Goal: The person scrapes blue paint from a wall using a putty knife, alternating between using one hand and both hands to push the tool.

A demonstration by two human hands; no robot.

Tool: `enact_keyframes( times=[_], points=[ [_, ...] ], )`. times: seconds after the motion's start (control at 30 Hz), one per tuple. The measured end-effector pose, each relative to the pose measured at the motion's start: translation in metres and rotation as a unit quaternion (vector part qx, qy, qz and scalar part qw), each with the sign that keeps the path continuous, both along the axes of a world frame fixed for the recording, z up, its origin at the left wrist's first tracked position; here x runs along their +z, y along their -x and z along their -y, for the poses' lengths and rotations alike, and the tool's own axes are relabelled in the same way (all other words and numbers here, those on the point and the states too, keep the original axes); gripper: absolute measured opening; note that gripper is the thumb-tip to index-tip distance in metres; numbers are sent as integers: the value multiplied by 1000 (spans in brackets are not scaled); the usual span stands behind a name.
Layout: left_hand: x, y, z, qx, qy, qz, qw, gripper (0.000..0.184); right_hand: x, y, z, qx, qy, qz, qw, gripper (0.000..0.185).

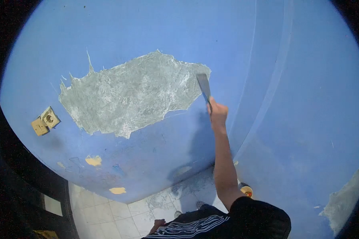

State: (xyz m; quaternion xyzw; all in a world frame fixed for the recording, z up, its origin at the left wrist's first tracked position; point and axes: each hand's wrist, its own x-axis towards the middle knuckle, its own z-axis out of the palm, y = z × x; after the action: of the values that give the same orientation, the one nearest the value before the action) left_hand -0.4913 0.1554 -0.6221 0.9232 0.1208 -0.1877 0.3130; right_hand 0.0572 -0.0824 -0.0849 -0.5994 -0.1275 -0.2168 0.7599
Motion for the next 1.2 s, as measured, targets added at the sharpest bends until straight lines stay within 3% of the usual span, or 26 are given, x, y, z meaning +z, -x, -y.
enact_keyframes(
  times=[0.03,0.07,0.13,0.23,0.27,0.3,0.4,0.43,0.53,0.57,0.6,0.73,0.87,0.93,1.03,1.2],
  points=[
    [2,3,1,3,7,-6,1000,15,-1,-13,-3,-9,12,75,997,41],
    [4,6,1,7,14,-11,1000,15,8,-11,-3,-8,15,73,997,41],
    [1,16,4,20,27,-19,999,15,32,3,-4,66,-28,-101,992,44],
    [2,18,30,55,41,-26,997,15,-11,-3,13,43,-27,-65,997,46],
    [9,26,37,333,266,-74,902,16,-19,5,19,55,-30,-67,996,46],
    [29,21,47,563,457,-103,682,18,-21,13,26,54,-27,-47,997,47],
    [44,28,103,591,409,-99,688,20,5,-9,19,52,11,2,999,48],
    [42,37,119,573,465,-83,670,19,15,-18,10,43,43,31,998,48],
    [39,48,180,634,428,-109,635,19,24,1,-6,95,6,-34,995,56],
    [37,56,198,634,465,-58,615,19,18,0,-6,103,5,-32,994,56],
    [43,66,215,583,447,-71,675,20,6,1,-5,93,-6,-32,995,56],
    [60,110,246,594,415,-80,684,21,-35,21,6,22,48,-19,998,59],
    [90,121,261,588,381,-82,709,21,-4,7,-22,-5,43,3,999,59],
    [107,117,262,580,365,-81,724,21,12,-7,-54,30,-42,-21,998,59],
    [115,122,269,570,344,-84,742,21,-18,-4,-58,-57,14,65,996,59],
    [120,145,259,549,298,-93,775,21,-38,16,-48,-54,19,33,998,57]
  ],
)
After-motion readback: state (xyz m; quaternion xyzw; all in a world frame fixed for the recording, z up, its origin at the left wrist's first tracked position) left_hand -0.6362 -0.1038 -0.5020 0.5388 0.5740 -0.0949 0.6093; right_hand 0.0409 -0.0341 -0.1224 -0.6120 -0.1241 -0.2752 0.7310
